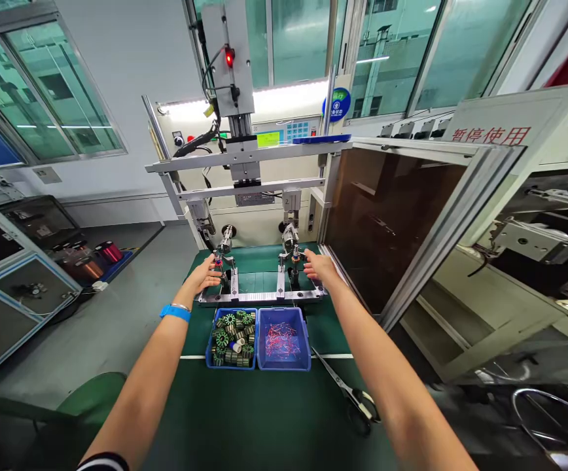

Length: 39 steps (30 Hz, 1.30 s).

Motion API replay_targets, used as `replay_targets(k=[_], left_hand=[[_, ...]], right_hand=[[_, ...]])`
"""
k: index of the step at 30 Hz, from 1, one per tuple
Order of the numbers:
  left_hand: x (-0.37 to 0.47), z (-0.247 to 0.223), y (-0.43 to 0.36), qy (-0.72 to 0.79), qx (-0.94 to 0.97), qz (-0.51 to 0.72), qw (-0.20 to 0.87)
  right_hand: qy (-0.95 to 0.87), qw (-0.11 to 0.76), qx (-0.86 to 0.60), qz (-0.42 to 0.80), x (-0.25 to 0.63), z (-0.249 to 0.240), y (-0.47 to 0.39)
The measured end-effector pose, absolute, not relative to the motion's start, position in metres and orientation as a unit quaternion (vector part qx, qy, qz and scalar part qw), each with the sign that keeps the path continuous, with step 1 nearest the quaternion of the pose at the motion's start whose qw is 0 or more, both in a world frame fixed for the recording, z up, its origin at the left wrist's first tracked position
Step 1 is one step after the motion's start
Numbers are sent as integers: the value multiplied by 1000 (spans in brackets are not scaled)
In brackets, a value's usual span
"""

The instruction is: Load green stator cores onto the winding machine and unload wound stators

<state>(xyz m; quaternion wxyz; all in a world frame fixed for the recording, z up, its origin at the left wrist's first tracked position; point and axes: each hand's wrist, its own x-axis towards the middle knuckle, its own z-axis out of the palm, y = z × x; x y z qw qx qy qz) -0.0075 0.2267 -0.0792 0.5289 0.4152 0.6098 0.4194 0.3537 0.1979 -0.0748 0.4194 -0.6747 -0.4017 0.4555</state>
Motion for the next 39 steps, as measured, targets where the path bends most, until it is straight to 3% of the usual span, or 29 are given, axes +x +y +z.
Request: replay_targets(k=[5, 11, 16, 20, 23, 25, 27, 29, 34, 39], left_hand=[[11, -81, 241, 611, 358, 445, 549], [13, -79, 247, 607, 310, 475, 556], [18, -70, 250, 614, 300, 523, 510], [27, -35, 250, 594, 305, 559, 490], [31, -2, 234, 533, 333, 606, 487], [27, 8, 205, 445, 423, 601, 513], [20, 0, 162, 353, 518, 543, 559], [9, -26, 110, 316, 549, 461, 621], [-21, -114, -5, 345, 487, 349, 722], [-31, -156, -61, 471, 468, 337, 668]], right_hand=[[-313, 403, -658, 553, 334, -65, 209], [-274, 432, -659, 552, 319, -55, 219], [-299, 474, -637, 529, 324, -16, 224], [-375, 490, -550, 563, 320, 16, 186], [-430, 436, -471, 635, 306, -3, 119], [-437, 353, -385, 733, 297, -38, 66], [-414, 246, -311, 819, 287, -82, 18], [-432, 185, -314, 825, 275, -123, -19], [-601, 31, -429, 673, 251, -166, -45], [-796, -55, -396, 455, 269, -127, -19]])
